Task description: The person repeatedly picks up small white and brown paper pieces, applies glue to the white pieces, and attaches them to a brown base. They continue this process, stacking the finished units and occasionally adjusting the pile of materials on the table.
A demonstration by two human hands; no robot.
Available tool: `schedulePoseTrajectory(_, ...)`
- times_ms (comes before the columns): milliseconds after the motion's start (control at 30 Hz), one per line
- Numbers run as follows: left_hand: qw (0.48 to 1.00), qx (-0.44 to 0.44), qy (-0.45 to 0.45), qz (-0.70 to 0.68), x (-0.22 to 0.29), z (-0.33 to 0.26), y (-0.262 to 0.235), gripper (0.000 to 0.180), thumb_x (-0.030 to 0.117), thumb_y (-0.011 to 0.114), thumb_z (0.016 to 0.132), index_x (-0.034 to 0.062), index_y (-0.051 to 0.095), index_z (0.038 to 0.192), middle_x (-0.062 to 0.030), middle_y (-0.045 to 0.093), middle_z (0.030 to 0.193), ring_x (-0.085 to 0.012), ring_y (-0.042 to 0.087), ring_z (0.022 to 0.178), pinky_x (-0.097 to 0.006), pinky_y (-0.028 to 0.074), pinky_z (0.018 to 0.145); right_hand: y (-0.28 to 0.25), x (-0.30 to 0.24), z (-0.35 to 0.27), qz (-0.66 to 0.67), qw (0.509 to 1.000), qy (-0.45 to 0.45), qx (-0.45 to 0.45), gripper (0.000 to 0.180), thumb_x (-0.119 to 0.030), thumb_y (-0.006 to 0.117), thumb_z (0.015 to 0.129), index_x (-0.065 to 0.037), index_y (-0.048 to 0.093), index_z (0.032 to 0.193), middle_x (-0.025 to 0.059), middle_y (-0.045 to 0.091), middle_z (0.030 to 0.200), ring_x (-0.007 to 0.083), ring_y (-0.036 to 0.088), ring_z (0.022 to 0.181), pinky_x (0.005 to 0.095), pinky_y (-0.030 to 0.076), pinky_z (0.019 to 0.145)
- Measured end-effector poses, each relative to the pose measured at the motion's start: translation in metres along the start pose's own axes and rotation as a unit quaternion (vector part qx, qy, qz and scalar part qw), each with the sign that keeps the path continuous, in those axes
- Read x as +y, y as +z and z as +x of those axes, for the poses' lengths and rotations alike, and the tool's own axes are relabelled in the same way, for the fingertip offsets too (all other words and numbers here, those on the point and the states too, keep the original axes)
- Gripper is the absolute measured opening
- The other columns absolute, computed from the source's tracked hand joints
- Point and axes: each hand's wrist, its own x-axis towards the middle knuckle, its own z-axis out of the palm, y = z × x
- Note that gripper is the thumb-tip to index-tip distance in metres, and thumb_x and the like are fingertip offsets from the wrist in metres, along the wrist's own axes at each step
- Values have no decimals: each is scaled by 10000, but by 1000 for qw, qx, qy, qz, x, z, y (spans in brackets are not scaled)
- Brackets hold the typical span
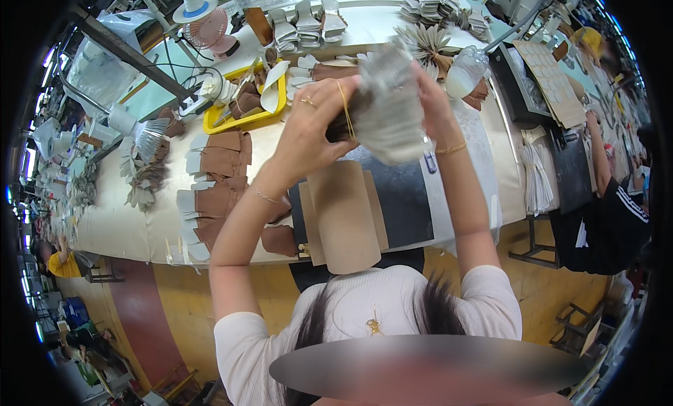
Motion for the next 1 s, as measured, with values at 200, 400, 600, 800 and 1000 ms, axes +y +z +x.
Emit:
schedulePoseTrajectory(200,833,-1,-281,-476,-12,17,31,540,424,632,887,1,499,1195,-75,579,1057,-134,520,963,-263,440,840,10,56,-27,-161,984,-40,68,862,-220,717,830,-50,175,1478,80,377,1411,179,382,1284,315,348,1043)
schedulePoseTrajectory(400,864,-54,-277,-417,-30,35,65,677,472,586,903,-21,402,1329,-114,562,1183,-145,514,1059,-269,418,914,-5,68,-13,19,981,-62,182,540,-166,601,912,-35,339,1367,71,535,1229,146,543,1099,280,458,918)
schedulePoseTrajectory(600,883,-26,-245,-399,-45,37,67,565,345,712,835,-70,544,1179,-138,587,1147,-160,569,996,-283,449,883,-13,55,3,88,977,-103,164,364,-164,539,942,-39,415,1260,74,605,1102,159,611,998,316,528,840)
schedulePoseTrajectory(800,875,197,-258,-360,-59,50,32,213,219,717,830,22,653,881,-49,526,974,-128,570,918,-249,488,769,-29,41,35,71,974,-146,155,381,-185,559,936,-34,412,1254,83,604,1106,159,606,1006,315,530,834)
schedulePoseTrajectory(1000,982,-56,-159,79,15,-2,34,643,463,699,769,67,524,1245,-237,471,1253,-366,483,1173,-517,319,1038,-112,17,129,-142,920,-242,272,423,-218,674,873,-20,473,1190,80,610,1084,113,592,934,275,499,815)
